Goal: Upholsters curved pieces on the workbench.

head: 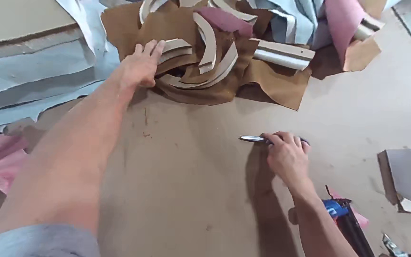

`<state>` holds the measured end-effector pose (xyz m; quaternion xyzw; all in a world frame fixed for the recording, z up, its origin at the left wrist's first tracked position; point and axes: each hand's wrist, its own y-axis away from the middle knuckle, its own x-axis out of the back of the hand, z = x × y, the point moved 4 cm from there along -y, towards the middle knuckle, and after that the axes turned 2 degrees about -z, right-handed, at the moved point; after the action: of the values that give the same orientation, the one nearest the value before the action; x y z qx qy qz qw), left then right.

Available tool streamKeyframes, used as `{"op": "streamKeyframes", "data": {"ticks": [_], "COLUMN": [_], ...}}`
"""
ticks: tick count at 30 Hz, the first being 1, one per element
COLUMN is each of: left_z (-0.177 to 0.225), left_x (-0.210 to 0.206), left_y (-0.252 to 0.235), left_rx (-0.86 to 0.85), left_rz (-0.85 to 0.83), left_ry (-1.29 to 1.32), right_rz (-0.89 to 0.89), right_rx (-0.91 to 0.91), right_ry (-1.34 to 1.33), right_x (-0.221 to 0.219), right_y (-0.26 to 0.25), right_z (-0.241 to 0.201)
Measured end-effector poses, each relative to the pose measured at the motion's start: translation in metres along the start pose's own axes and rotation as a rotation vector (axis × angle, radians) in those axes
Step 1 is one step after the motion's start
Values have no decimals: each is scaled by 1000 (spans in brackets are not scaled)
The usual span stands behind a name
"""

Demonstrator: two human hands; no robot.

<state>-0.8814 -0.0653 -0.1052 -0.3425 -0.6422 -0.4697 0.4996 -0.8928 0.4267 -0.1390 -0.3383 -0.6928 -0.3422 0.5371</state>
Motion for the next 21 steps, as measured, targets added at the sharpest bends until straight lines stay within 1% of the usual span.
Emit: {"op": "streamKeyframes", "data": {"ticks": [1,2,3,5,7,9,11,13,14,16,18,19,21], "left_z": [-3,-7,-12,-22,-24,-10,32,98,134,202,259,281,305], "left_x": [2,6,9,12,16,2,-32,-79,-101,-128,-138,-141,-146], "left_y": [-1,-2,0,18,66,149,249,354,403,492,552,570,590], "left_rx": [4,19,43,110,142,133,128,112,96,69,59,57,49], "left_rz": [-1,1,-5,-43,-63,-50,-99,-214,-255,-233,-187,-172,-205], "left_ry": [21,46,80,151,162,140,149,217,263,325,383,404,442], "right_rz": [-30,-32,-7,15,2,-89,-250,-361,-376,-371,-361,-362,-389], "right_rx": [-99,-147,-142,-51,59,117,111,73,45,-31,-108,-136,-191], "right_ry": [-7,-43,-96,-221,-367,-519,-653,-745,-753,-728,-666,-633,-568], "right_x": [10,20,26,25,11,-12,-31,-38,-37,-35,-30,-29,-31], "right_y": [-1,4,15,55,106,162,212,252,268,296,315,322,334], "right_z": [10,12,7,-16,-42,-67,-84,-89,-88,-78,-62,-55,-46]}}
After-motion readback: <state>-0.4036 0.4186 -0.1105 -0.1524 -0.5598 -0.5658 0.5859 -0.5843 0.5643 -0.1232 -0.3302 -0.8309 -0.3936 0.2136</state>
